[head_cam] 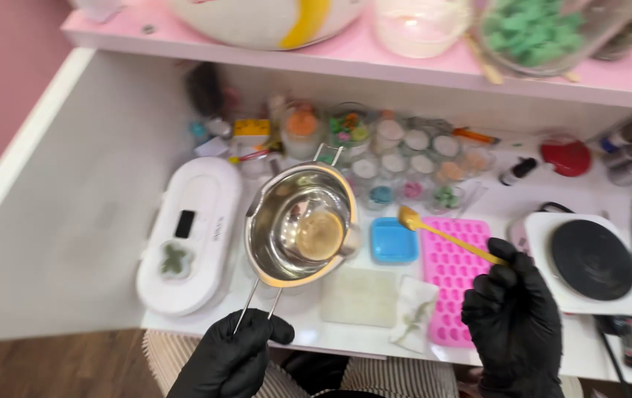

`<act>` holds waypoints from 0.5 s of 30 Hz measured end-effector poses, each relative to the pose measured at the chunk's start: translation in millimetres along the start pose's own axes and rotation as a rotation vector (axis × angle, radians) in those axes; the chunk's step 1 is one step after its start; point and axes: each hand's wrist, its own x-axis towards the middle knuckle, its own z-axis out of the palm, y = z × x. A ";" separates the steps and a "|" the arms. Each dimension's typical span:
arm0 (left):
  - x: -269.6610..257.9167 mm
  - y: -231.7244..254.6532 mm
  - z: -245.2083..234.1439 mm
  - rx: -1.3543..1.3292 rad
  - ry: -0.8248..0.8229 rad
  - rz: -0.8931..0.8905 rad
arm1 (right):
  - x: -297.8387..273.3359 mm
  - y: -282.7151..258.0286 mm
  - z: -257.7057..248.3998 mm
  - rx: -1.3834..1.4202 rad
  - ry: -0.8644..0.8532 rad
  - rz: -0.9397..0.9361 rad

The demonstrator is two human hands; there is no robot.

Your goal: Melting green wax and pouring it into various decorative molds using a small melting pot and tweezers.

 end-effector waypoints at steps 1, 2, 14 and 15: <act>10.2 -10.5 -2.1 -0.048 -0.103 -0.037 | -6.1 -13.2 -2.2 0.046 -0.009 -0.057; 20.3 -15.6 4.2 -0.040 -0.121 -0.048 | -10.1 -25.5 -3.6 0.043 -0.001 -0.078; 125.1 -7.4 239.5 0.853 -0.238 -0.217 | -75.8 -164.8 -41.8 -0.436 0.870 -0.754; 133.2 -11.7 255.0 0.831 -0.303 -0.206 | -86.7 -177.3 -71.3 -0.383 0.703 -0.776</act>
